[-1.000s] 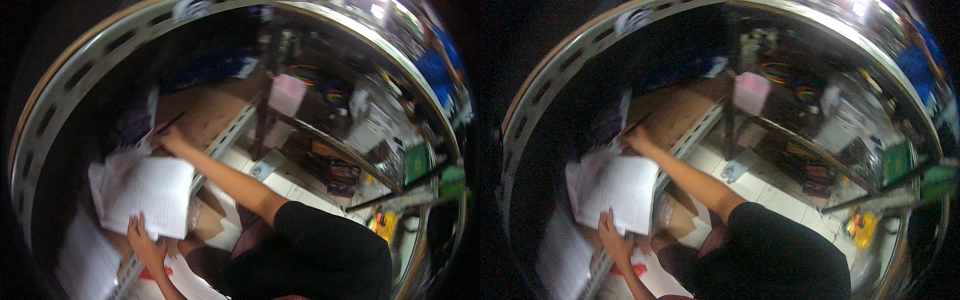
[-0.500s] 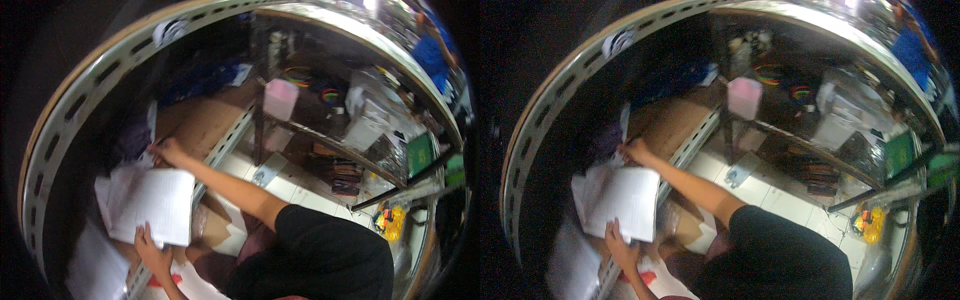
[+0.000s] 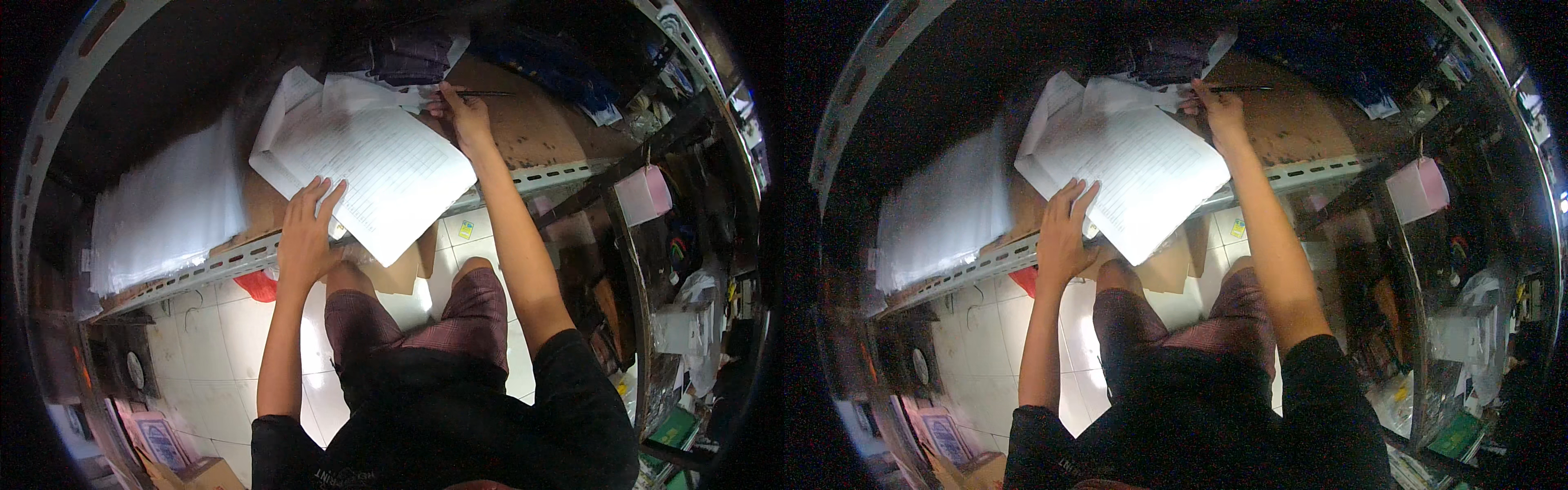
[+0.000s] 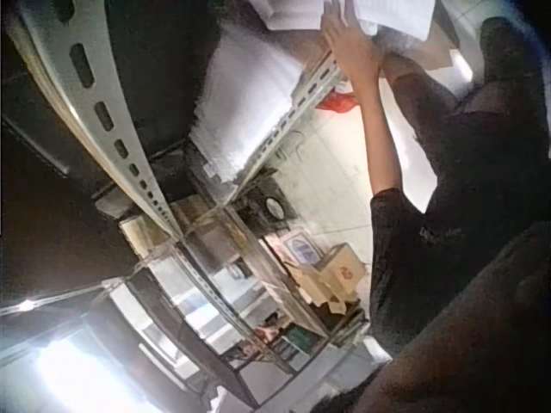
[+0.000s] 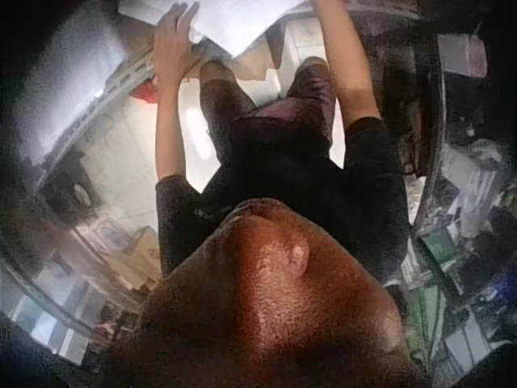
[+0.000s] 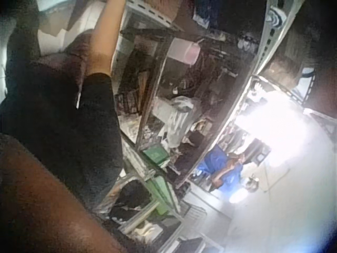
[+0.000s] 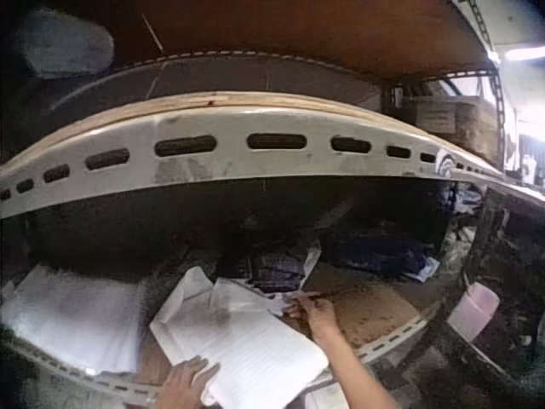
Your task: The person retrieves a notebook and pen from a shelf, writes on the notebook, then places it back. They then pick up a stack of white plastic bags, separate them, and place them on a workbench.
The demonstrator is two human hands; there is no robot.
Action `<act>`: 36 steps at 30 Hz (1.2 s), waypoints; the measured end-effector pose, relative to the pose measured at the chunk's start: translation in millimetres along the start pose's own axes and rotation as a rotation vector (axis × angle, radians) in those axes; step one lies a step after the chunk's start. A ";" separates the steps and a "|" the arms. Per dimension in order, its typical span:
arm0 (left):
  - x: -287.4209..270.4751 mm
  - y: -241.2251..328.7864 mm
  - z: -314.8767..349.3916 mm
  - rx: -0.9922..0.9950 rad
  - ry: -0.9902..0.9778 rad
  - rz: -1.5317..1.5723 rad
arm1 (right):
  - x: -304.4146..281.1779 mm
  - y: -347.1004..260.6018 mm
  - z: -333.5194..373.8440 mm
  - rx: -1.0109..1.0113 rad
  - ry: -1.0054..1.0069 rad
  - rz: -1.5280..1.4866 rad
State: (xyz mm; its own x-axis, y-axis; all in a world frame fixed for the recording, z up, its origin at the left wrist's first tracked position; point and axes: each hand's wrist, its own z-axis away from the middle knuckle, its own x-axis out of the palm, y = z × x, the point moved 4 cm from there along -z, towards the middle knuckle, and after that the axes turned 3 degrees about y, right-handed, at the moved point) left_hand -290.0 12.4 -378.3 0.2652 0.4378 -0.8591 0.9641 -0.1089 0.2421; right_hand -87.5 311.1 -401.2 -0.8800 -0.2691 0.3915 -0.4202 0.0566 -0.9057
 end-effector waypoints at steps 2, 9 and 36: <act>0.0 0.6 0.5 -0.006 -0.005 0.010 | 2.4 -0.5 -0.1 0.008 0.017 -0.037; -1.4 0.8 -2.9 0.014 -0.020 0.008 | -10.9 0.4 -10.7 -0.014 -0.015 0.069; -4.5 -8.9 7.7 0.041 -0.008 0.033 | -142.3 -39.1 422.5 -0.185 -0.736 1.246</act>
State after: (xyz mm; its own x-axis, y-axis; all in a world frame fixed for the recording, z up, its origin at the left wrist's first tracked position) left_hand -299.6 4.5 -380.1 0.2972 0.4259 -0.8546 0.9544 -0.1599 0.2522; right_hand 147.7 -59.1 -490.4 -0.4019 -0.3719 -0.8368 0.4420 0.7215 -0.5330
